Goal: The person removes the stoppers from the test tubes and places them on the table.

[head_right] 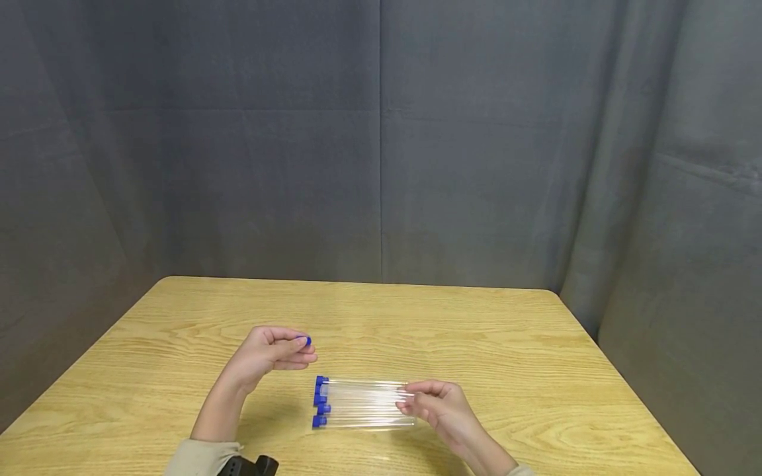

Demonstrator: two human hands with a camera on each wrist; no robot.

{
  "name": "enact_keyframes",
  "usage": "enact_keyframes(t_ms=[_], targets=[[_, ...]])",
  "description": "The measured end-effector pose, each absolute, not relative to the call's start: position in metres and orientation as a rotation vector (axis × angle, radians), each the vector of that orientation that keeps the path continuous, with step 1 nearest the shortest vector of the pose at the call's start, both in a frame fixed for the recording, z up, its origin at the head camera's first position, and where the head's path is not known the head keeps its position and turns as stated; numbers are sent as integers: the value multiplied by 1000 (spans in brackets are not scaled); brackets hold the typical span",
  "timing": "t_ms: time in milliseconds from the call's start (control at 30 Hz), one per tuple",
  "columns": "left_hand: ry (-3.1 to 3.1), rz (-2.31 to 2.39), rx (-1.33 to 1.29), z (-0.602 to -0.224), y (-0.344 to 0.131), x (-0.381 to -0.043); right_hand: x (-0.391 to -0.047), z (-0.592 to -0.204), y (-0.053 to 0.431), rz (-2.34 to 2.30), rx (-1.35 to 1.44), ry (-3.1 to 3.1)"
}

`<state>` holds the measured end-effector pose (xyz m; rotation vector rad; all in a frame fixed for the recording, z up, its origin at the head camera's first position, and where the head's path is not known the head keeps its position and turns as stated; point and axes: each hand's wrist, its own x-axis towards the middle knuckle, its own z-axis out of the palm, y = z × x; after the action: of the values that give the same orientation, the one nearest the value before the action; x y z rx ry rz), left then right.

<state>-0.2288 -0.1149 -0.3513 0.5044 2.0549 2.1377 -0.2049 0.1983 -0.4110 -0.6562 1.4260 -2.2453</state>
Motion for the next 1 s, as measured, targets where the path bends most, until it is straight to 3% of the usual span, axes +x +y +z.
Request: enact_keyframes(t_ms=[1000], targets=[[2064, 2111, 488, -353, -116, -230, -202, -422, 204, -1970, -552, 1754]])
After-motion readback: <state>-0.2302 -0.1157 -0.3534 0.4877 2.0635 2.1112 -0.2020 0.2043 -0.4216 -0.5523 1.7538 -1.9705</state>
